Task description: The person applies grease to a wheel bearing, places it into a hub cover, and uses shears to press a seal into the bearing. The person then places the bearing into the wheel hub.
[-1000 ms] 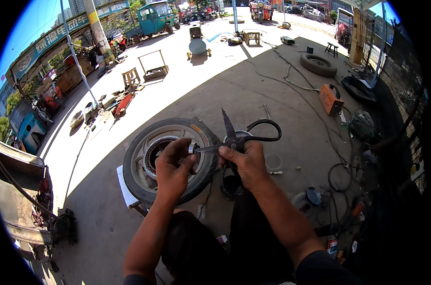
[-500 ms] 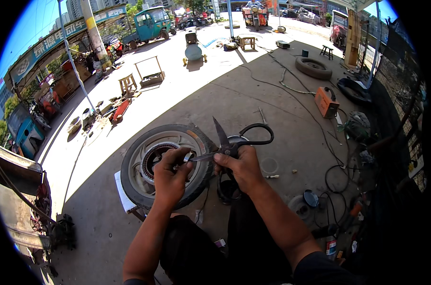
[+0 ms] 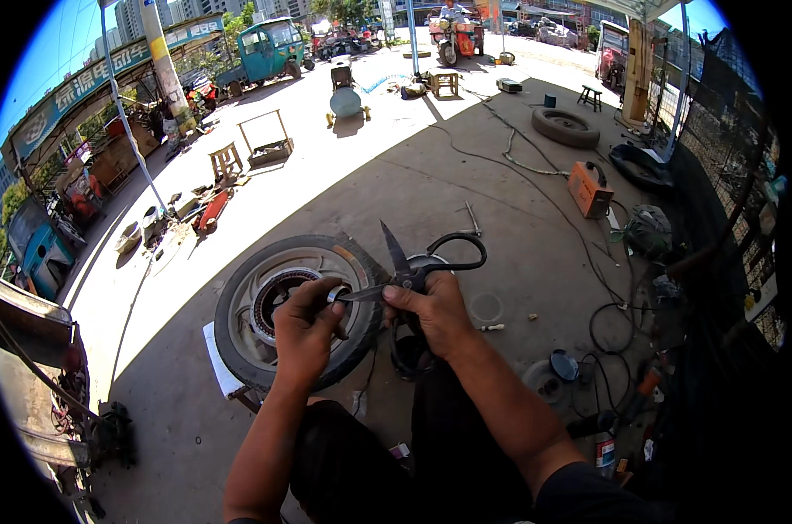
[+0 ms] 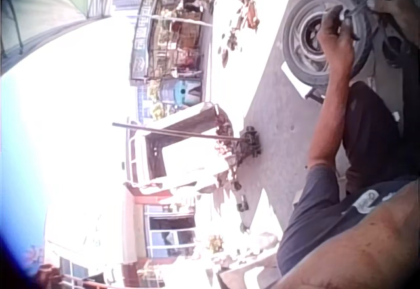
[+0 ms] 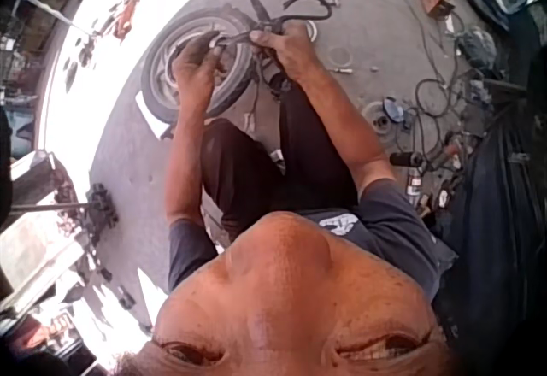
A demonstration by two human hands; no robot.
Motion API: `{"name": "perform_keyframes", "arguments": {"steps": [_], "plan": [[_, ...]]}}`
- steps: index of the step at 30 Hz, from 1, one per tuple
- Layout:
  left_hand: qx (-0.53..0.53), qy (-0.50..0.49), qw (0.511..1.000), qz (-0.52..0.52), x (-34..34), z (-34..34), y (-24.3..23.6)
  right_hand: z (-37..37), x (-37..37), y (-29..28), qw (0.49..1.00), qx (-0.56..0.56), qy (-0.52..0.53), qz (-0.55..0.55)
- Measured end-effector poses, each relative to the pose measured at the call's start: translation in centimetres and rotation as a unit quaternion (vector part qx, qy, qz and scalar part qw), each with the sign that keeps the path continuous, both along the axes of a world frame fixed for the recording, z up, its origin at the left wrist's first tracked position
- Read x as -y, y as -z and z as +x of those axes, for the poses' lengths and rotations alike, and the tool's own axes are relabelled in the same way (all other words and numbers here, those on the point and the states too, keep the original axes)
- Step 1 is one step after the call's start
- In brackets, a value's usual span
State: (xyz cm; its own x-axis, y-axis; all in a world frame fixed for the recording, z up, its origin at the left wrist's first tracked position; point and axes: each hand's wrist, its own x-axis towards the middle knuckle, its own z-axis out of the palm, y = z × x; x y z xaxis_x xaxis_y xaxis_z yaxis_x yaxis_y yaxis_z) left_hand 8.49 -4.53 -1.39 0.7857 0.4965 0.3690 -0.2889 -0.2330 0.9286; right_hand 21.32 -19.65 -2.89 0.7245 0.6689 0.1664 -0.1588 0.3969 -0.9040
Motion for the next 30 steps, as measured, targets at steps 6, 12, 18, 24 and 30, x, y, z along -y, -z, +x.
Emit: {"name": "perform_keyframes", "arguments": {"steps": [6, 12, 18, 24, 30], "plan": [[0.001, 0.005, 0.999, -0.043, -0.09, 0.02, -0.12, -0.16, -0.4, 0.32, 1.0, 0.003, 0.005, 0.02], [0.007, 0.008, 0.998, -0.065, -0.1, 0.06, -0.11, -0.27, -0.5, 0.26, 1.0, -0.004, 0.007, 0.026], [0.005, 0.018, 0.996, -0.087, -0.15, -0.01, -0.21, -0.53, -0.5, -0.16, 1.0, -0.003, 0.007, 0.026], [0.009, 0.021, 0.995, -0.095, -0.16, -0.01, -0.32, -0.49, -0.55, -0.03, 0.999, -0.017, -0.001, 0.03], [0.009, 0.022, 0.995, -0.102, -0.23, -0.06, -0.26, -0.51, -0.65, 0.07, 0.999, -0.016, -0.004, 0.032]]}}
